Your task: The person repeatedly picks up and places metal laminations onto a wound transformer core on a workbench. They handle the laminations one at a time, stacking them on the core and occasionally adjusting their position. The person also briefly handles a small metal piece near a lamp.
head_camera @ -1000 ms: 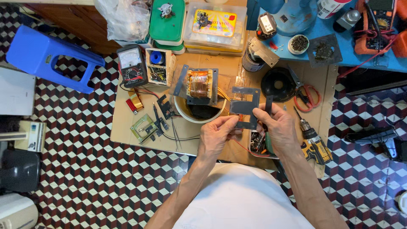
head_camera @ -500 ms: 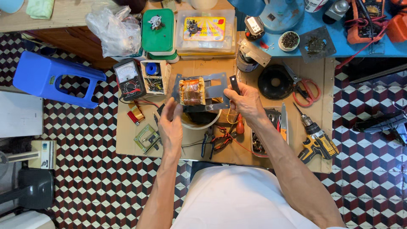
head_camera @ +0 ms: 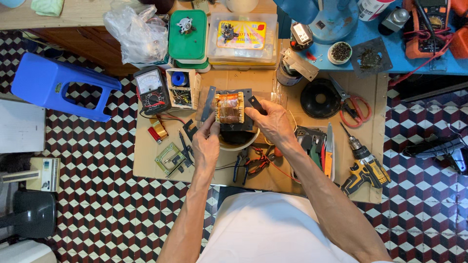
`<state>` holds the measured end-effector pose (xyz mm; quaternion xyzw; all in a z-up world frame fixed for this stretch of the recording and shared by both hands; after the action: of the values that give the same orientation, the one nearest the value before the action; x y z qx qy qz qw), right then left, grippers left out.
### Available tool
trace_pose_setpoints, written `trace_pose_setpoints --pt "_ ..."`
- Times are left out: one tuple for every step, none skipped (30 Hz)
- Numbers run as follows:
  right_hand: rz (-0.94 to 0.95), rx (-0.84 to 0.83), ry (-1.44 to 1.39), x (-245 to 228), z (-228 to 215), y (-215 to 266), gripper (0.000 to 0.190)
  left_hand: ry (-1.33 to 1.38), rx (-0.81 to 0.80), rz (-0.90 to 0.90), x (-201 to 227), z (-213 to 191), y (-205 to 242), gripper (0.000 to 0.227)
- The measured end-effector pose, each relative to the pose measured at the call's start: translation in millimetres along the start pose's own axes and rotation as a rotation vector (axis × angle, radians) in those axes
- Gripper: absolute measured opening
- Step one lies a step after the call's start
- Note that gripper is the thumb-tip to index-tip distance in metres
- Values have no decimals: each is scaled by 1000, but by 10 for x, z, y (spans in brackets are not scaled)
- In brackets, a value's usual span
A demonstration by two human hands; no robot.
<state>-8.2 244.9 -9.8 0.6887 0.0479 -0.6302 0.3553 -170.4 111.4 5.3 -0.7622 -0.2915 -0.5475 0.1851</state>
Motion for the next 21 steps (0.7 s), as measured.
trace_pose_setpoints --pt "16 13 55 -5 10 -9 26 -62 -3 -2 23 -15 -4 38" --pt "32 25 109 -17 14 -21 26 -123 -6 -3 45 -27 -8 38" --pt "50 40 163 -30 12 -23 27 -132 -16 -6 65 -27 -8 38" --pt "-10 85 292 -96 9 -9 27 -140 -25 -9 82 -23 -6 39" --pt "-68 134 420 -157 12 17 27 -149 -38 -11 96 -8 3 40" --pt "-126 182 548 -218 15 46 27 -143 -59 5 118 15 15 41" --pt "-133 173 583 -241 34 54 27 -139 -82 23 141 33 23 44" --pt "-141 163 618 -261 50 57 27 -134 -104 41 162 52 32 46" --pt "-149 157 655 -281 41 55 28 -153 -118 43 171 67 35 50" --pt "-156 129 657 -285 28 50 29 -172 -132 45 175 78 39 55" --pt "-159 100 661 -257 -1 53 31 -191 -146 44 167 97 62 60" --pt "-163 72 664 -209 -47 59 33 -188 -145 83 182 107 67 58" --pt "-124 92 621 -132 -171 69 33 -183 -140 120 195 105 67 57" --pt "-85 113 577 -37 -336 89 33 -179 -135 158 207 107 70 55" --pt "-51 126 535 64 -504 92 33 -170 -132 143 185 105 77 57" --pt "50 230 577 206 -765 104 35 -161 -129 128 164 96 80 59" --pt "152 331 615 354 -1040 136 37 -154 -124 111 144 66 93 61" --pt "130 384 743 439 -1230 158 36 -159 -101 107 136 19 114 60" --pt "106 440 871 534 -1399 171 35 -162 -80 105 129 -11 139 59" --pt "108 421 918 685 -1522 196 36 -165 -59 104 124 -36 169 58" --pt "111 400 965 847 -1619 259 38 -144 -46 100 119 -54 213 58"
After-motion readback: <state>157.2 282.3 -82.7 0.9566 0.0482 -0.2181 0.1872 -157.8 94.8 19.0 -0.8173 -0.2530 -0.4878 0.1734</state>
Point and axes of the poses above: each hand's wrist, its own y-axis away from the middle knuckle, its own z-axis out of the palm, x = y × z, the point moved 7 cm from there along -y, towards the middle knuckle, and after that the axes turned 11 degrees about z, right-handed, at the moved point
